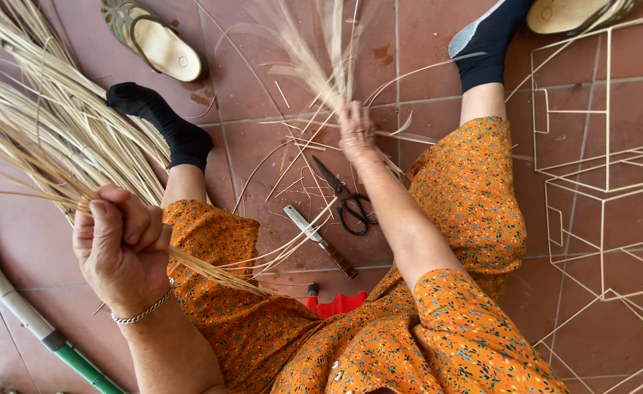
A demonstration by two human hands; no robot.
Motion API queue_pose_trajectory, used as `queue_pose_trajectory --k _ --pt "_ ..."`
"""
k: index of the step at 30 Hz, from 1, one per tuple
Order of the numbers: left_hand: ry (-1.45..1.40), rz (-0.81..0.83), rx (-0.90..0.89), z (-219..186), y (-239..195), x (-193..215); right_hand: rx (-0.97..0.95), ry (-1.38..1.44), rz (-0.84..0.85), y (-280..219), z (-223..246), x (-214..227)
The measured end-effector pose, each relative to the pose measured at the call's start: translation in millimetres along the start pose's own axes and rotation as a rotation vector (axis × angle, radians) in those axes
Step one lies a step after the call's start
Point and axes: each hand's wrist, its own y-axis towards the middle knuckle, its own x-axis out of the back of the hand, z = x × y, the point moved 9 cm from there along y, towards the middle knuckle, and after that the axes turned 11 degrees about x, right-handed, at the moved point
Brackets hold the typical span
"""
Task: The person sits on a tiled floor and processes dried plant stalks by hand. They separate individual stalks, trim them with scissors, and bundle them into smaller groups. A knife and a broom are visible nearby but not used during the clip.
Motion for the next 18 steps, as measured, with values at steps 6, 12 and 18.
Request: queue_pose_trajectory --k 6,12,18 --pt "-0.007 -0.002 0.001 0.7 -0.4 0.7 0.155 0.234 -0.211 12.3 78.0 33.2" --pt "0.003 0.012 0.003 5.2 -1.4 1.2 0.241 0.282 -0.432 20.1 102.2 120.8" --pt "-0.012 0.000 -0.028 0.9 -0.4 9.2 -0.094 -0.013 -0.323 -37.2 -20.8 135.2"
